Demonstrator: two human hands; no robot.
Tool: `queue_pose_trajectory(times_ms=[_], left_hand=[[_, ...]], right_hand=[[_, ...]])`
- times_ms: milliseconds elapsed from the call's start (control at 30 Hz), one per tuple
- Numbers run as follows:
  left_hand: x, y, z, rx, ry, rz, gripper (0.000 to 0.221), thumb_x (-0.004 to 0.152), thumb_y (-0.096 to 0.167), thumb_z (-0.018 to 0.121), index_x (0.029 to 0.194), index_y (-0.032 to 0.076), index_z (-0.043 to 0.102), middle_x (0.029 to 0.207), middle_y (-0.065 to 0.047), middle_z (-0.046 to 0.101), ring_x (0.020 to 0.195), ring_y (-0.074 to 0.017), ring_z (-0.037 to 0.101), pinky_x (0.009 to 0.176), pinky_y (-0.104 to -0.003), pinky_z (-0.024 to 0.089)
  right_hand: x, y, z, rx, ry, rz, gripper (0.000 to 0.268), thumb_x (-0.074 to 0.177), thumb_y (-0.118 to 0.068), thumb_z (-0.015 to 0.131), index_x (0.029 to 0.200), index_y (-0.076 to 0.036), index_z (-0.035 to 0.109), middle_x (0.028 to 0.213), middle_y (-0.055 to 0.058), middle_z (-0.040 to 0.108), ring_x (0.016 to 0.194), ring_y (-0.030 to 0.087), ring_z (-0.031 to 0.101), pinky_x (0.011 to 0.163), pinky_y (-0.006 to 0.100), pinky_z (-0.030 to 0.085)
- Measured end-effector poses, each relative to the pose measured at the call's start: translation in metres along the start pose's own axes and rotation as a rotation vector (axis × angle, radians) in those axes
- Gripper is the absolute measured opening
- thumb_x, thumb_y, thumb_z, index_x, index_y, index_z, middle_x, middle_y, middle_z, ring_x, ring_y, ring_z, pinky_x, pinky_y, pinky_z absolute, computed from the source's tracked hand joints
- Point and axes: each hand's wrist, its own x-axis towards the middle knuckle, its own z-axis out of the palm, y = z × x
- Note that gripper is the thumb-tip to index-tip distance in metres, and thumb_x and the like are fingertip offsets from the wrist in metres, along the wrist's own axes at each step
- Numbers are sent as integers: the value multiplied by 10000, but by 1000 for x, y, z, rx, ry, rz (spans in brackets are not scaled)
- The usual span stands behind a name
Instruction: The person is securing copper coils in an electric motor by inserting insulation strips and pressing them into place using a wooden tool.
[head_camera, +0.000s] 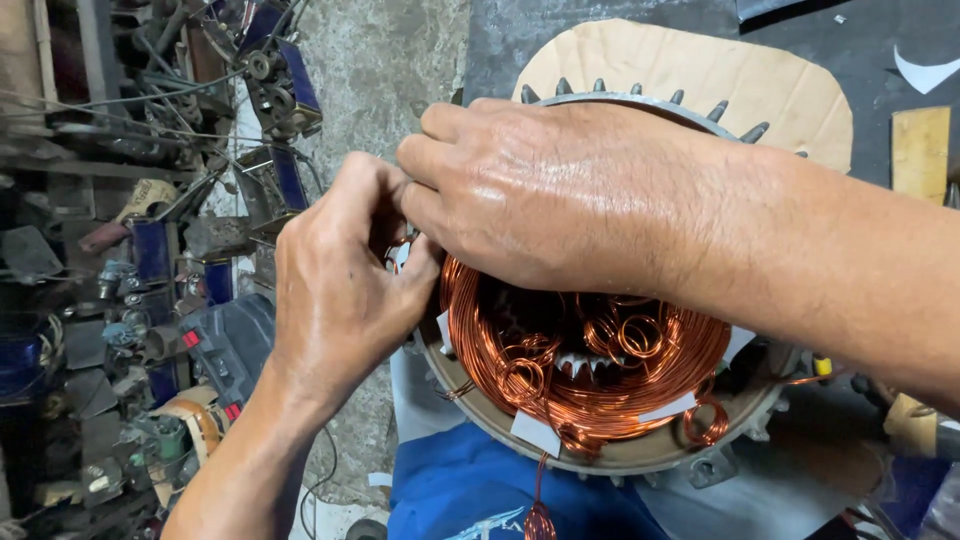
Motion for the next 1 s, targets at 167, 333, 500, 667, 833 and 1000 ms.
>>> queue_pose_trajectory(times_ms=[167,333,500,667,833,1000], left_hand=[[14,-2,-7,104,-57,108,288,890,94,643,767,97,383,652,-41,465,571,-201,374,541,-396,346],[32,14,-21,129,-234,31,102,773,92,606,810,85,701,643,-84,711,522,-236,628,544,-416,462],[55,4,-30,209,-415,46,157,795,86,688,704,76,561,601,-41,578,571,-180,496,543,-409,389],[68,-3,-30,187,-482,143,372,835,188,752,667,84,437,583,-38,364,608,-154,309,539,-407,298],[66,11,-37,25,-607,41,154,879,31,687,822,133,587,667,46,548,589,-95,457,527,-308,394],[54,17,-33,-88,-364,209,157,873,-75,604,878,81,619,735,21,587,659,-91,469,594,-286,393]], right_hand=[[11,-2,7,50,-145,63,117,942,-153,565,871,-155,658,820,50,593,745,276,604,635,442,535],[15,6,-3,356,-344,182,219,781,-90,620,980,-112,710,981,117,657,982,364,622,844,524,512],[16,6,-18,417,-398,270,192,829,-158,557,956,-126,698,915,111,624,854,396,650,659,576,541],[4,4,-8,410,-291,231,299,921,-215,514,671,-80,609,794,100,587,769,350,593,624,530,520],[-9,-1,-6,53,-99,141,347,964,-461,514,788,-270,745,925,48,615,878,277,565,721,453,471],[-22,11,-20,378,-72,161,151,858,-118,531,841,-124,681,871,98,607,877,339,555,717,501,489]])
